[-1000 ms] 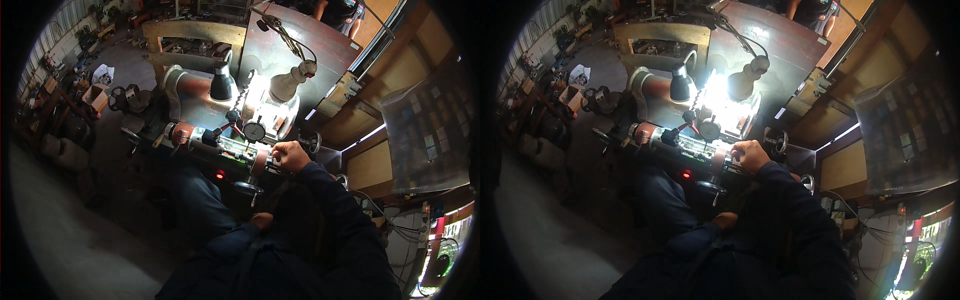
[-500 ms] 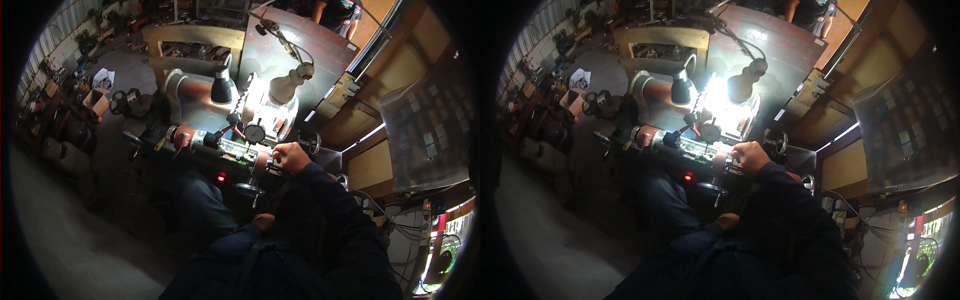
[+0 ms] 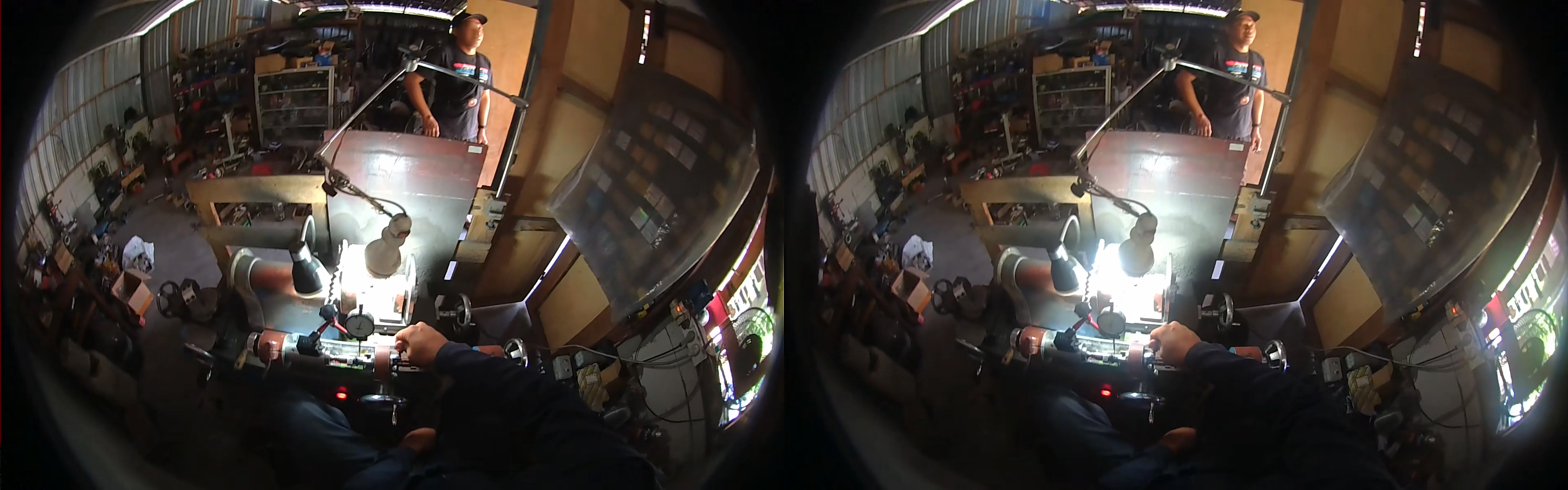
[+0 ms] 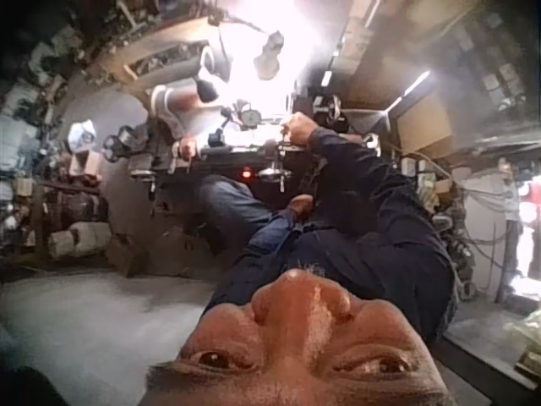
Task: The person operates a lathe machine to measure and align a metal shaft, rotating the handwheels and adjusting the dial indicator by hand.
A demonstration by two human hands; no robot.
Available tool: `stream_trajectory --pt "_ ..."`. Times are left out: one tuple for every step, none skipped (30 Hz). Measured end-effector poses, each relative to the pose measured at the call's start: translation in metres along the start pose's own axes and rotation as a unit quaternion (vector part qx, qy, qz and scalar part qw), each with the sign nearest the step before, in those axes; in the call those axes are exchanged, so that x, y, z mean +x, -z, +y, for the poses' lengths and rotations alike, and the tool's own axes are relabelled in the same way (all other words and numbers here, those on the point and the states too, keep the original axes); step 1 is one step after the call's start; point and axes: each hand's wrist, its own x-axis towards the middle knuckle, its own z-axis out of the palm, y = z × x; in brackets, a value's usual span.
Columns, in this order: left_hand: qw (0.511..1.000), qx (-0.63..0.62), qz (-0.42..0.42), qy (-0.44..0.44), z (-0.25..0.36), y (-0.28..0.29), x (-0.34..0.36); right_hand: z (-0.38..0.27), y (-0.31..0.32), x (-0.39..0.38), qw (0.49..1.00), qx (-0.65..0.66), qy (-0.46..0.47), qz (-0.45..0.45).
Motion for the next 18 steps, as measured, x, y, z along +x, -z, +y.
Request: stream_trajectory --pt "1.0 0.01 -0.014 0.017 -0.001 -0.001 0.0 -0.002 -0.001 0.0 1.0 -0.007 0.013 0.024" --pt "0.999 0.023 -0.025 0.033 -0.001 -0.001 0.0 -0.004 -0.001 0.0 0.999 -0.012 0.023 0.035" --pt "0.999 0.021 -0.029 0.03 -0.002 -0.001 0.001 -0.005 -0.002 0.0 0.999 -0.031 0.01 0.031" --pt "0.999 0.024 -0.029 0.031 -0.002 -0.002 0.002 -0.007 -0.002 0.0 0.999 -0.039 -0.005 0.024" --pt "0.999 0.028 -0.035 0.028 -0.002 -0.002 0.002 -0.008 -0.002 -0.001 0.998 -0.053 -0.013 0.021" --pt "0.999 0.03 -0.027 0.031 -0.003 -0.002 0.003 -0.008 -0.001 -0.001 0.998 -0.055 -0.013 0.025" --pt "0.999 0.027 -0.023 0.031 -0.002 -0.001 0.002 -0.008 -0.001 -0.003 0.999 -0.043 0.005 0.033" --pt "0.999 0.023 -0.021 0.031 -0.001 -0.001 0.001 -0.008 0.0 -0.004 0.999 -0.032 0.016 0.035" --pt "0.999 0.025 -0.021 0.03 0.0 0.001 0.0 -0.008 0.001 -0.005 0.999 -0.025 0.02 0.037" --pt "0.999 0.022 -0.019 0.024 0.002 0.003 -0.001 -0.008 0.001 -0.006 0.998 -0.025 0.029 0.043" --pt "0.999 0.024 -0.032 0.026 0.005 0.007 -0.001 -0.008 0.002 -0.006 0.998 -0.03 0.024 0.041" --pt "0.999 0.021 -0.018 0.018 0.009 0.01 -0.003 -0.009 0.002 -0.007 0.998 -0.034 0.02 0.04" --pt "1.0 0.006 -0.016 0.025 0.012 0.014 -0.005 -0.01 0.002 -0.007 0.998 -0.034 0.019 0.041" --pt "1.0 -0.007 -0.004 0.025 0.016 0.018 -0.006 -0.012 0.002 -0.007 0.998 -0.036 0.017 0.041" --pt "0.999 -0.007 -0.014 0.033 0.019 0.022 -0.007 -0.013 0.002 -0.007 0.998 -0.034 0.012 0.042" --pt "0.998 0.001 -0.037 0.041 0.021 0.025 -0.007 -0.015 0.002 -0.006 0.998 -0.037 0.015 0.041" --pt "0.997 0.011 -0.059 0.048 0.022 0.028 -0.007 -0.016 0.002 -0.006 0.998 -0.042 0.003 0.04" --pt "0.997 0.011 -0.059 0.047 0.022 0.028 -0.008 -0.018 0.003 -0.006 0.998 -0.047 -0.01 0.041"
